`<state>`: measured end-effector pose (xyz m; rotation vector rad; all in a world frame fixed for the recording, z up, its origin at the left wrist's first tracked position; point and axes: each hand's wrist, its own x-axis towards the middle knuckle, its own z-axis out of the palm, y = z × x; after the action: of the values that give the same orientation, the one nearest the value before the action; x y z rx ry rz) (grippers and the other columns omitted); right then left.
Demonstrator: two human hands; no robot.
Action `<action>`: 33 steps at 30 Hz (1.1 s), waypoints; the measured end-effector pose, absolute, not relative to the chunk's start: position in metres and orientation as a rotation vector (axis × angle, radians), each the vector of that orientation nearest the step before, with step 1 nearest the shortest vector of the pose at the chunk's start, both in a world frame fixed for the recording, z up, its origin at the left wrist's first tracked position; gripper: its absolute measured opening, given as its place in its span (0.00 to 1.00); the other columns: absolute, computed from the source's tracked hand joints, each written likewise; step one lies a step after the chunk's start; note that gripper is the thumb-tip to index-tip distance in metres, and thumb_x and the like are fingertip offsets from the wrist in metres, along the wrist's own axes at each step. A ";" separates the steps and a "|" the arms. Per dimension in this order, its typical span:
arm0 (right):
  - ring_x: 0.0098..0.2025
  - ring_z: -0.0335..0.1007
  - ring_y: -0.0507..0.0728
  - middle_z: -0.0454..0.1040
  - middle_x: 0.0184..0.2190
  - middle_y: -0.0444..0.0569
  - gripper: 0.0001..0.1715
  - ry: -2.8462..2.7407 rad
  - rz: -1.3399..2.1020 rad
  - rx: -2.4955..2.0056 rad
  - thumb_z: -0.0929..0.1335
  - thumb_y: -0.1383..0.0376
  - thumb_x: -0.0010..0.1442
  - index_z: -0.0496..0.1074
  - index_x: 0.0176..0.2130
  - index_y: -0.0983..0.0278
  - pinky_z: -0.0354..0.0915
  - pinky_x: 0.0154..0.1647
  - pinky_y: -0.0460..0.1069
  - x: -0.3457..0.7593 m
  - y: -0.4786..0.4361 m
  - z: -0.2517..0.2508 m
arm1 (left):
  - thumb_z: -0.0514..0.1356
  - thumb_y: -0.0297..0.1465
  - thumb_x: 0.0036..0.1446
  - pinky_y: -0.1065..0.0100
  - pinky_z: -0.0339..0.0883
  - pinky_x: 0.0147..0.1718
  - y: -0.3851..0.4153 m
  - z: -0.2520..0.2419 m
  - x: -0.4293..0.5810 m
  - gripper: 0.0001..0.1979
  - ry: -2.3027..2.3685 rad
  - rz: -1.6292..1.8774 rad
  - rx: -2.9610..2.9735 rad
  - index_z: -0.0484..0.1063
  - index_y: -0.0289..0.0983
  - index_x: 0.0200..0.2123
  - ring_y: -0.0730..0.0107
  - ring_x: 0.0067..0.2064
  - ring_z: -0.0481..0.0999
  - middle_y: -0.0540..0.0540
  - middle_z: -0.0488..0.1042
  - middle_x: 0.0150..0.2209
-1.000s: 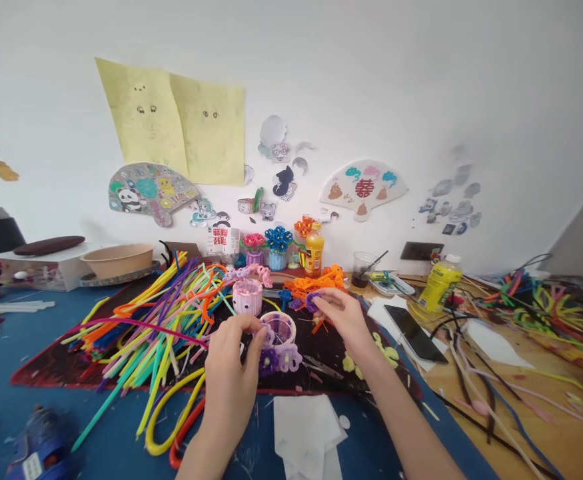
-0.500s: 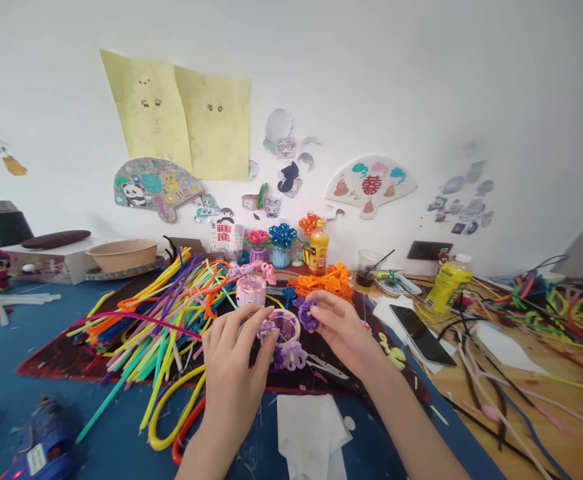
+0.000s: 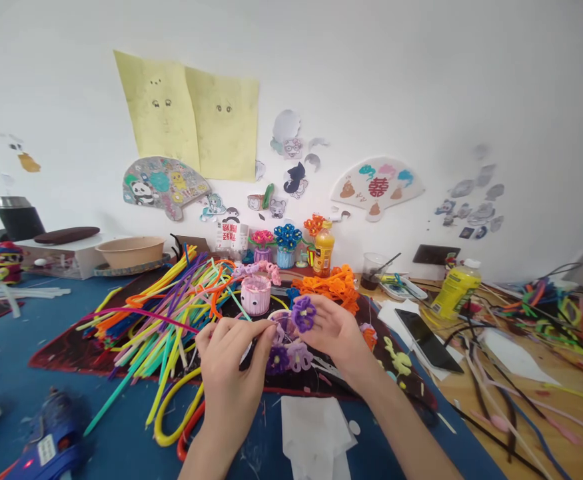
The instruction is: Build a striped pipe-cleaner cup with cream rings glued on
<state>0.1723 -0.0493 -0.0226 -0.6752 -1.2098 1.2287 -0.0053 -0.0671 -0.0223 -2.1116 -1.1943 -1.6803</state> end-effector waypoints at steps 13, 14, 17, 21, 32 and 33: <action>0.36 0.75 0.58 0.80 0.31 0.47 0.13 -1.014 0.965 -0.802 0.79 0.60 0.45 0.79 0.32 0.61 0.72 0.39 0.50 0.147 -0.063 -0.026 | 0.60 0.25 0.61 0.58 0.55 0.41 -0.072 -0.023 0.000 0.08 -1.089 -1.537 -2.105 0.76 0.43 0.40 0.67 0.33 0.76 0.52 0.81 0.32; 0.35 0.75 0.57 0.80 0.31 0.46 0.13 -0.997 0.977 -0.797 0.79 0.60 0.44 0.80 0.32 0.61 0.72 0.39 0.50 0.147 -0.063 -0.026 | 0.61 0.25 0.61 0.58 0.55 0.41 -0.072 -0.023 0.000 0.08 -1.087 -1.530 -2.103 0.76 0.43 0.41 0.67 0.33 0.76 0.52 0.81 0.32; 0.30 0.71 0.54 0.77 0.26 0.44 0.12 -0.937 1.023 -0.758 0.80 0.62 0.42 0.80 0.30 0.61 0.70 0.34 0.48 0.145 -0.063 -0.026 | 0.61 0.24 0.60 0.58 0.55 0.41 -0.071 -0.022 0.000 0.09 -1.071 -1.515 -2.090 0.76 0.43 0.41 0.67 0.33 0.75 0.51 0.80 0.32; 0.22 0.60 0.49 0.68 0.18 0.41 0.15 -0.836 1.113 -0.689 0.81 0.59 0.39 0.79 0.26 0.63 0.62 0.25 0.44 0.143 -0.063 -0.025 | 0.61 0.24 0.60 0.58 0.53 0.40 -0.072 -0.022 0.001 0.10 -1.032 -1.493 -2.063 0.77 0.44 0.42 0.67 0.32 0.74 0.51 0.80 0.30; 0.19 0.49 0.48 0.59 0.14 0.39 0.24 -0.933 1.352 -0.498 0.79 0.51 0.44 0.70 0.19 0.64 0.47 0.23 0.46 0.146 -0.066 -0.022 | 0.61 0.23 0.59 0.57 0.53 0.40 -0.074 -0.023 0.001 0.10 -0.993 -1.538 -2.101 0.77 0.44 0.39 0.67 0.31 0.73 0.52 0.79 0.29; 0.19 0.49 0.48 0.58 0.14 0.39 0.24 -0.956 1.356 -0.484 0.79 0.51 0.44 0.70 0.19 0.64 0.47 0.23 0.46 0.147 -0.067 -0.021 | 0.61 0.23 0.59 0.57 0.53 0.40 -0.075 -0.023 0.001 0.11 -0.991 -1.546 -2.112 0.77 0.45 0.39 0.67 0.31 0.73 0.52 0.79 0.29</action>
<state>0.1470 -0.0667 -0.0214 -0.4835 -0.9558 1.3557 0.0006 -0.0746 -0.0234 -2.1121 -0.9911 -1.5462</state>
